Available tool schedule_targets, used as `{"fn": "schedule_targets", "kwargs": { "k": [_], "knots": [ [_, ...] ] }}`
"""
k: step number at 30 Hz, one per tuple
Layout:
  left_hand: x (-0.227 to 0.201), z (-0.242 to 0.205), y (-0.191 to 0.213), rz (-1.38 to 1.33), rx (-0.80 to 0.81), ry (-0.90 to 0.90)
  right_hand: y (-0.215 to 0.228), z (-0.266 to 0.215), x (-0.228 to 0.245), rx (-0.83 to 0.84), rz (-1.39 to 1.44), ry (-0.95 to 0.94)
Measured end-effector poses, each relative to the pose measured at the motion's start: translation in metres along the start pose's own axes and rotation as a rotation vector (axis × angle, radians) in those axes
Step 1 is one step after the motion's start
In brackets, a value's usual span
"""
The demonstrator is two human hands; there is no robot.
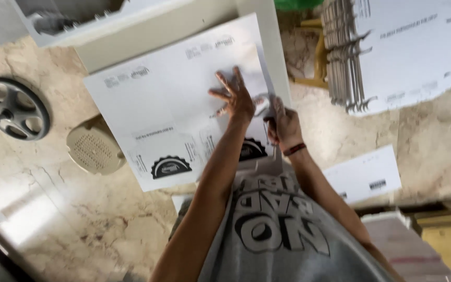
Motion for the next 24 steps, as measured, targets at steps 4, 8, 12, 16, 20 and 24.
{"fn": "schedule_targets", "kwargs": {
  "k": [4, 8, 12, 16, 20, 24],
  "knots": [
    [-0.004, -0.007, 0.013, -0.008, 0.066, 0.037, -0.008, 0.004, 0.001, -0.042, 0.029, 0.045],
    [0.011, 0.039, -0.046, 0.08, 0.004, 0.011, 0.022, 0.042, -0.054, -0.111, -0.13, 0.018],
    [0.001, -0.009, 0.006, 0.064, -0.012, -0.005, 0.086, 0.057, -0.15, -0.329, -0.184, 0.216],
    [0.018, -0.003, -0.004, 0.274, 0.058, -0.187, 0.085, -0.017, -0.188, -0.583, -0.002, 0.219],
    [0.065, -0.032, 0.006, 0.56, 0.156, -0.47, 0.005, -0.026, -0.264, -0.264, 0.502, -0.121],
    [0.124, -0.037, 0.006, 0.535, 0.123, -0.58, -0.053, 0.106, -0.423, 0.147, -1.161, 0.207]
  ]
}}
Point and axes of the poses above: each hand's wrist, its own z-axis towards the middle knuckle, its own y-axis out of the back of the hand, x = y × z, the point moved 7 cm from there along z, towards the middle knuckle, and after that the axes turned 4 degrees about y, right-handed, at the moved point
